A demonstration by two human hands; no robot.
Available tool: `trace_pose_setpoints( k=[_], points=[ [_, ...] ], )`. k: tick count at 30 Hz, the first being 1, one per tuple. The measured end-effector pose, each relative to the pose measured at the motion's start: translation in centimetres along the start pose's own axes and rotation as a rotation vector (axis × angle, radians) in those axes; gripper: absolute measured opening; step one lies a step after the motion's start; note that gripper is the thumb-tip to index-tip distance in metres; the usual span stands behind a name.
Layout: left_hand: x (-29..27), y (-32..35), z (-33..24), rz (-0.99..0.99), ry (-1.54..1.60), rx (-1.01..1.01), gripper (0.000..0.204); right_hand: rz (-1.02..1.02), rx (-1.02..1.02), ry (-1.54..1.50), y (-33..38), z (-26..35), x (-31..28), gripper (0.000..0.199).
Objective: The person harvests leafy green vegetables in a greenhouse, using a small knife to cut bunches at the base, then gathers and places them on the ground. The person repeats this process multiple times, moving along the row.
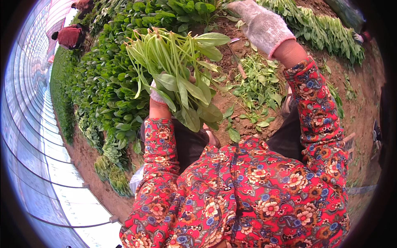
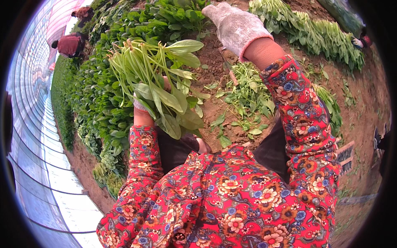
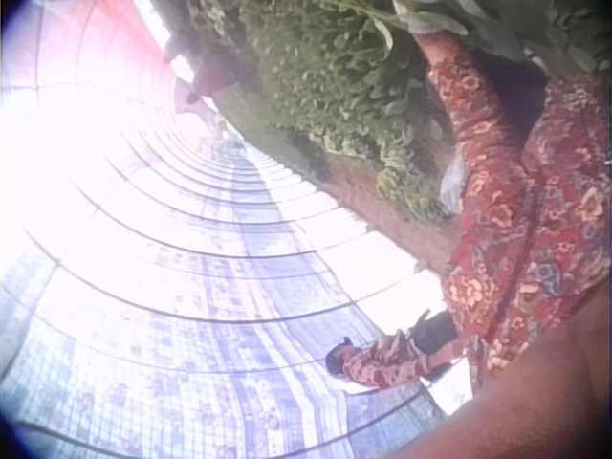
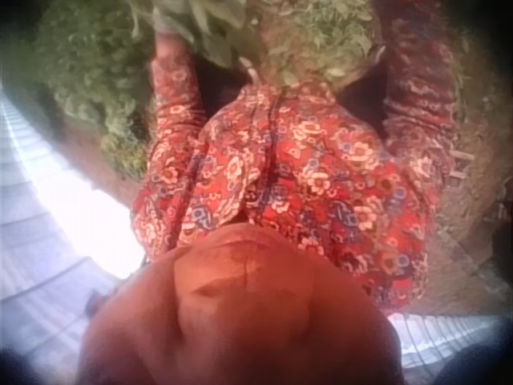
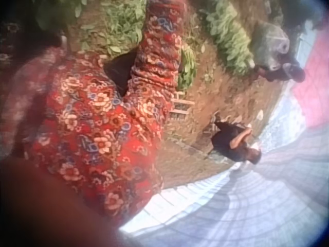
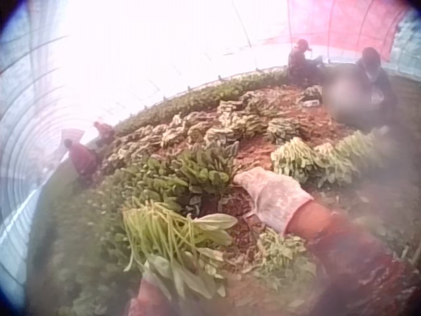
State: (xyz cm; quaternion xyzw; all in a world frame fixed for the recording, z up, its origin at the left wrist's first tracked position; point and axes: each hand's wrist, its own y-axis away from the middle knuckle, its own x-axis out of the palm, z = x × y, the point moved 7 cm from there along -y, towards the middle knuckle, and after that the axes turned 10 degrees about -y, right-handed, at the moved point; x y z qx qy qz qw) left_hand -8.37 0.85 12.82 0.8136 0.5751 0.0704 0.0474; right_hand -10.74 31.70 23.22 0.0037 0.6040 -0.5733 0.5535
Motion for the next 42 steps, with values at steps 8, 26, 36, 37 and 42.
trace_pose_setpoints(
  k=[8,26,36,37,42],
  points=[
    [1.2,0.6,-1.1,-0.1,-0.073,0.001,0.021,-0.144,-0.043,-0.092,-0.9,2.3,-0.5,0.016],
    [-1.5,-1.6,2.5,0.166,0.528,0.036,0.053,0.25,0.32,-0.531,-0.3,5.7,4.9,0.03],
    [-1.1,-1.6,0.7,-0.062,-0.175,0.06,0.056,0.039,0.348,-0.697,-0.4,3.9,3.3,0.04],
    [-1.1,-1.6,0.7,-0.061,-0.202,0.053,0.056,-0.023,0.303,-0.741,-0.4,4.1,3.1,0.039],
    [0.6,-1.7,0.2,0.027,-0.168,0.054,0.055,-0.004,0.198,-0.517,-0.1,4.9,4.3,0.031]
  ],
)
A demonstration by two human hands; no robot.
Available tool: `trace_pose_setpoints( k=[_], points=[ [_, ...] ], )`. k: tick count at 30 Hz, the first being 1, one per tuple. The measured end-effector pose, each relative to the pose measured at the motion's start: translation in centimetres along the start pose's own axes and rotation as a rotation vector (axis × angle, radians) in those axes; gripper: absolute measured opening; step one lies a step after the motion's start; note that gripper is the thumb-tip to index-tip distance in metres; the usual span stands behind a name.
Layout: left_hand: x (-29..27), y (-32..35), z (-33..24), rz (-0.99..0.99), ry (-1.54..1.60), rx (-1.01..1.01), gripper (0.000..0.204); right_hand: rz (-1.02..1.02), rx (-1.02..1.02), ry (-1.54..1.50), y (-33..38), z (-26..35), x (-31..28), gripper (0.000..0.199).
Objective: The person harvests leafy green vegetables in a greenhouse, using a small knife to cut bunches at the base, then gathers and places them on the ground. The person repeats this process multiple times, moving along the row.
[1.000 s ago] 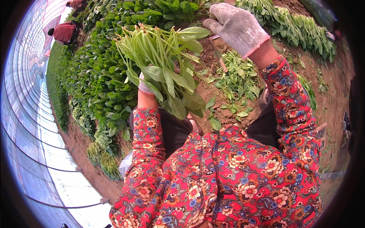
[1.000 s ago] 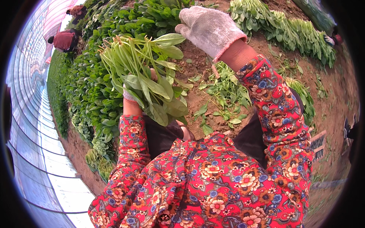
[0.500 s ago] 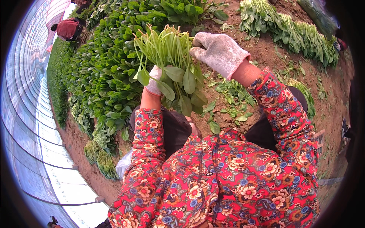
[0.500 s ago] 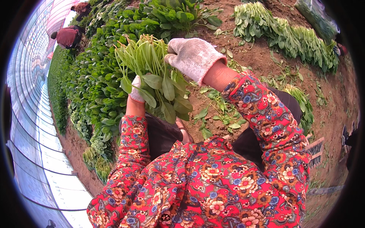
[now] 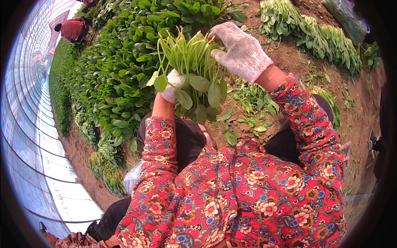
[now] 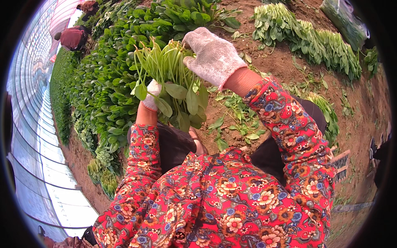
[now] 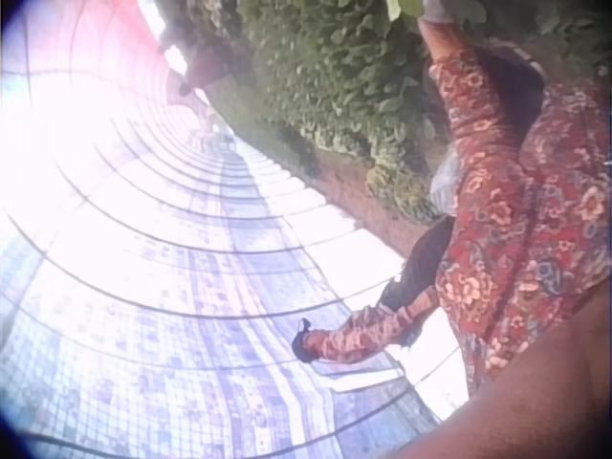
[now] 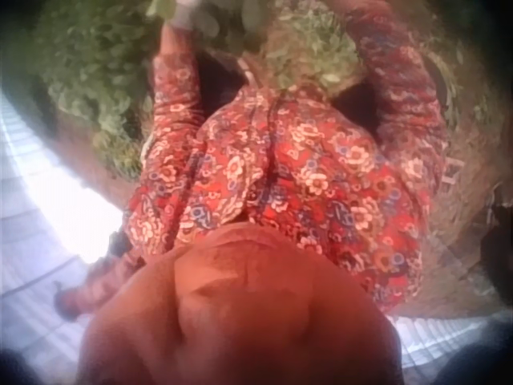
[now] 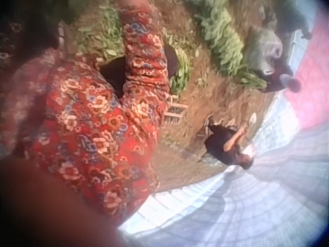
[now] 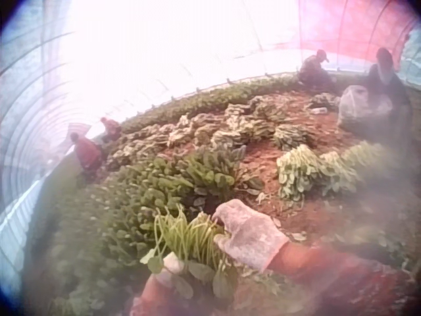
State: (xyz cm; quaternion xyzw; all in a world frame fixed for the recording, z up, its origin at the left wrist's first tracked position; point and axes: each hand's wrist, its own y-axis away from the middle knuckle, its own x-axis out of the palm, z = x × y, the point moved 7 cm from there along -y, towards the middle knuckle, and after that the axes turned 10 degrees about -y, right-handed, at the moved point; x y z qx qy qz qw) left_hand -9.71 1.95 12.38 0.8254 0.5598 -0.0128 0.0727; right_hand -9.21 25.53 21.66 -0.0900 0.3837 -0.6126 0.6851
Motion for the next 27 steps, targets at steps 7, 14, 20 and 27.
trace_pose_setpoints(
  k=[7,14,20,27],
  points=[
    [1.1,0.1,-0.8,0.007,-0.032,-0.012,0.054,-0.077,-0.041,0.039,0.4,-0.3,0.5,0.025],
    [1.1,0.1,-0.7,0.008,-0.029,-0.004,0.053,-0.067,-0.059,0.032,0.4,-0.6,0.6,0.027],
    [1.2,0.0,-0.7,0.019,-0.017,-0.004,0.052,0.039,0.197,-0.213,0.0,-2.6,1.3,0.02],
    [1.1,-0.3,-0.6,0.029,0.004,-0.002,0.052,0.137,0.385,-0.474,0.1,-3.9,1.9,0.02]
  ],
)
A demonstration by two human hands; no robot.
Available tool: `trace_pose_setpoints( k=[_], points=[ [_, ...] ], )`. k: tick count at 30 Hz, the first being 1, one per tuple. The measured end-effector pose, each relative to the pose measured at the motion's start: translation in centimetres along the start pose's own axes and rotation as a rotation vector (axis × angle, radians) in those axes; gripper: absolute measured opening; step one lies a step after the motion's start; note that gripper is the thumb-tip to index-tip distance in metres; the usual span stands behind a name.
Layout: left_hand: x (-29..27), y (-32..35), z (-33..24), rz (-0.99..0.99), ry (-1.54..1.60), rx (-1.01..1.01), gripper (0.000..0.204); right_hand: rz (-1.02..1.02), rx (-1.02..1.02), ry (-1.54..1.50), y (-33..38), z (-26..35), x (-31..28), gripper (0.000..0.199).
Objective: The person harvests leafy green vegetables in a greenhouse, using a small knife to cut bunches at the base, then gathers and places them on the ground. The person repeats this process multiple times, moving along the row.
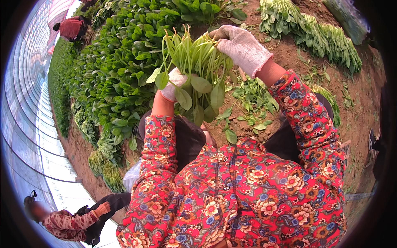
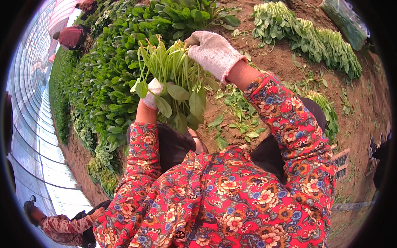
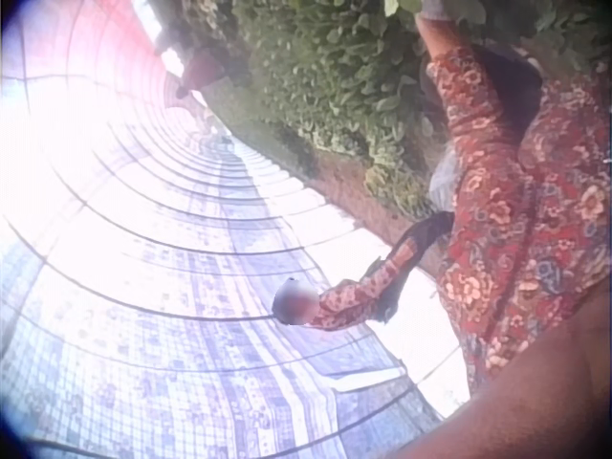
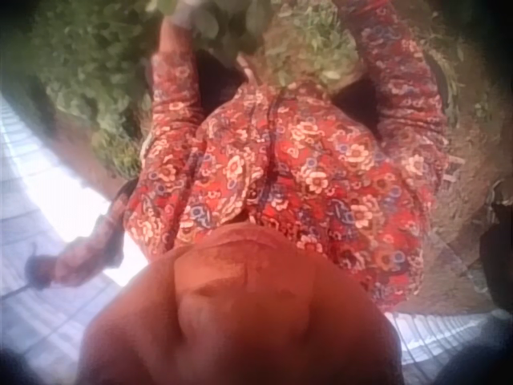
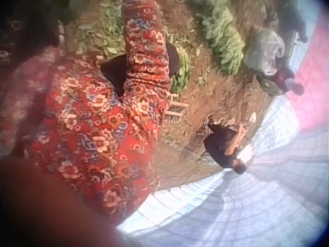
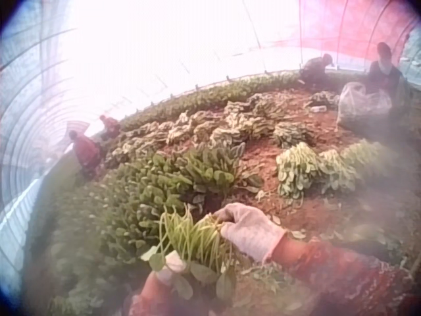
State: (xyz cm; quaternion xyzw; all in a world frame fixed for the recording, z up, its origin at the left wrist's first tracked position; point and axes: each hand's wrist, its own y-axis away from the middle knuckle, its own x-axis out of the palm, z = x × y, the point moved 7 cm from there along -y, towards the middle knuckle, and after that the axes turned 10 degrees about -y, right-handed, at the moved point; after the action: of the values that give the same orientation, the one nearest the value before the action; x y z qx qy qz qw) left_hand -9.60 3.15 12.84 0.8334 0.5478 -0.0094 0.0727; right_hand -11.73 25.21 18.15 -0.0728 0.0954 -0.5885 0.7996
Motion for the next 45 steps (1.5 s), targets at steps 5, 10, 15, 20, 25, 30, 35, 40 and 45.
trace_pose_setpoints(
  k=[5,10,15,20,25,30,35,40,45],
  points=[
    [-0.2,0.0,0.1,0.006,0.019,0.0,0.051,0.016,-0.007,-0.179,-0.3,0.4,-0.8,0.027],
    [-0.3,0.1,0.2,0.013,0.038,0.0,0.05,0.019,0.042,-0.095,0.1,0.5,-0.9,0.027],
    [-0.6,0.3,0.8,0.024,0.085,-0.001,0.05,-0.048,0.005,-0.195,0.0,0.9,-1.1,0.032],
    [-1.5,0.3,1.9,0.042,0.181,0.012,0.049,-0.093,-0.061,-0.101,0.3,1.6,-1.4,0.033],
    [-2.5,0.6,3.0,0.066,0.307,0.051,0.049,-0.325,-0.168,0.088,1.2,2.4,-2.0,0.034],
    [-3.6,0.4,3.8,0.047,0.386,0.145,0.041,-0.175,-0.418,0.339,2.0,3.8,-0.1,0.022],
    [-4.1,0.1,4.5,0.092,0.594,0.085,0.04,-0.078,-0.373,0.493,2.5,2.8,1.7,0.021],
    [-3.9,0.3,4.1,0.048,0.552,0.084,0.041,-0.097,-0.411,0.524,2.1,3.0,1.5,0.018],
    [-3.1,0.3,2.8,0.006,0.508,0.082,0.043,-0.115,-0.383,0.461,2.3,3.2,1.2,0.017]
  ],
)
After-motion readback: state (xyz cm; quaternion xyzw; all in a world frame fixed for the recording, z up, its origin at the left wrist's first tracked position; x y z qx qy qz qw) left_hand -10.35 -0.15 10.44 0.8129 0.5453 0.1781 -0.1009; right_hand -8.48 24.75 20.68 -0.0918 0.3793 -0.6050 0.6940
